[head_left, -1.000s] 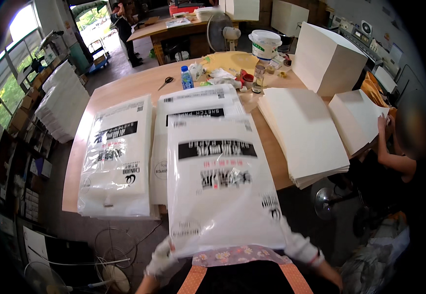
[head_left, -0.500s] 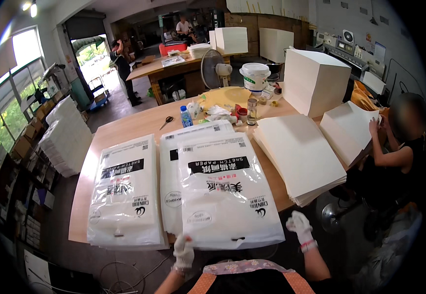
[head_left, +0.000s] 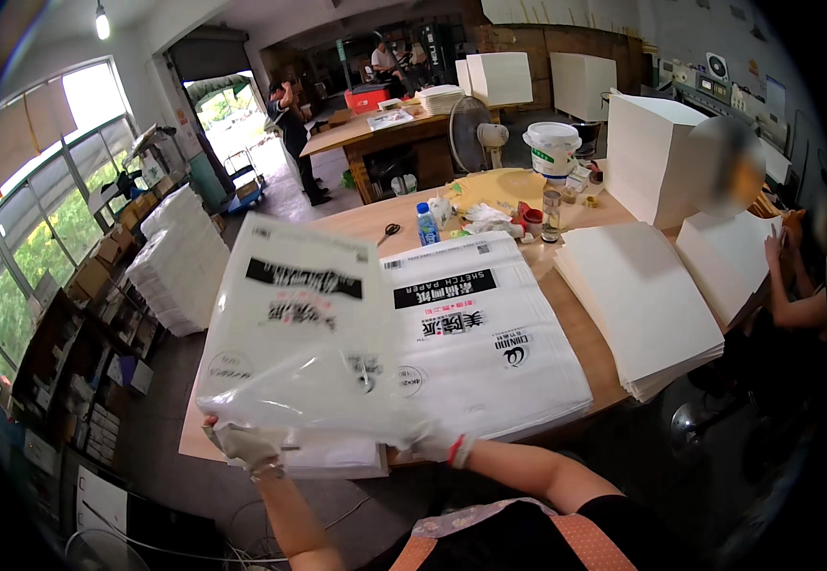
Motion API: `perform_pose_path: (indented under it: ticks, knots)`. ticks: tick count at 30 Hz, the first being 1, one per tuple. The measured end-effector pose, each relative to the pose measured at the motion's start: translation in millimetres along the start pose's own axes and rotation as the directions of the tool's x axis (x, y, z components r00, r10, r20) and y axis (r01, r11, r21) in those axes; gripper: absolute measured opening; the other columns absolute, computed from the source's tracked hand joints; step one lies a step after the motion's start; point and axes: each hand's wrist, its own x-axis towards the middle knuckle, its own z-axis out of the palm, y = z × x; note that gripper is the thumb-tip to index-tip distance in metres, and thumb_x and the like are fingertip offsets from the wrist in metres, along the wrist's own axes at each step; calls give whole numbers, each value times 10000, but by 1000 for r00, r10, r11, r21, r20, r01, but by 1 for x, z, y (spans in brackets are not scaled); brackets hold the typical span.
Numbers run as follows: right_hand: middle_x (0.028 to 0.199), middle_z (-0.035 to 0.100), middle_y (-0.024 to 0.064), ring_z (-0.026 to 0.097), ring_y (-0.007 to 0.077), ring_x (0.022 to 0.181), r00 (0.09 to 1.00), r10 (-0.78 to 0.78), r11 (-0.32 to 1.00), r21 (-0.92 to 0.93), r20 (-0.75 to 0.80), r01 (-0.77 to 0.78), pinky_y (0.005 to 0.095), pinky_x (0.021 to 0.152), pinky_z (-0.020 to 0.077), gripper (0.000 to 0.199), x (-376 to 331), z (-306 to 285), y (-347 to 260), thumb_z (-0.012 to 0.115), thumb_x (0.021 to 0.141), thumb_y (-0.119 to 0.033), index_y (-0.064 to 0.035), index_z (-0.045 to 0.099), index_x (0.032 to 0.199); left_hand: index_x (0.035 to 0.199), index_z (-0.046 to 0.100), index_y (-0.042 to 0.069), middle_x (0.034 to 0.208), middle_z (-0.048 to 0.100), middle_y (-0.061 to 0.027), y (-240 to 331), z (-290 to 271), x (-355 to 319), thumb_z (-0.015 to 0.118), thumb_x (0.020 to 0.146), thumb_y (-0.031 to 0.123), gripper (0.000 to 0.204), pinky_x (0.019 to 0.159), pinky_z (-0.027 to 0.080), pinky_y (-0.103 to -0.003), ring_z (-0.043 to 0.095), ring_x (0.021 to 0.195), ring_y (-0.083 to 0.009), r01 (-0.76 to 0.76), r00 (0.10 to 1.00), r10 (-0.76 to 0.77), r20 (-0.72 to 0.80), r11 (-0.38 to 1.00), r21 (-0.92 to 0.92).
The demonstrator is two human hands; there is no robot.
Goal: The person packs white rectangular paper sheets into clear plastic packaging bags. They pick up a sheet, place it into a bag, and then set the filled bag onto a stack on the table. The process is repeated continuously throughout the clip.
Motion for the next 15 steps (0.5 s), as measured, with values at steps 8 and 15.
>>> perform_pose_path:
  ticks: [8, 15]
  knots:
    - [902, 601, 113, 588, 182, 758, 985, 162, 986, 58, -57, -159, 290, 666, 493, 382, 7, 53, 4, 489, 937, -343, -23, 510, 1144, 1217, 448, -7, 1197, 507, -138, -72, -124, 125, 503, 845, 84, 388, 913, 436, -366, 491, 1108, -286, -285, 941, 299, 157, 450, 846]
    - [1010, 558, 190, 520, 352, 986, 882, 95, 211, -856, -462, -472, 441, 815, 448, 297, -179, -159, -57, 483, 835, -201, -39, 567, 1069, 1274, 487, 128, 1334, 421, -153, -149, -66, -177, 569, 811, 399, 542, 999, 338, -497, 353, 1270, -321, -866, 0, -578, 816, 408, 289]
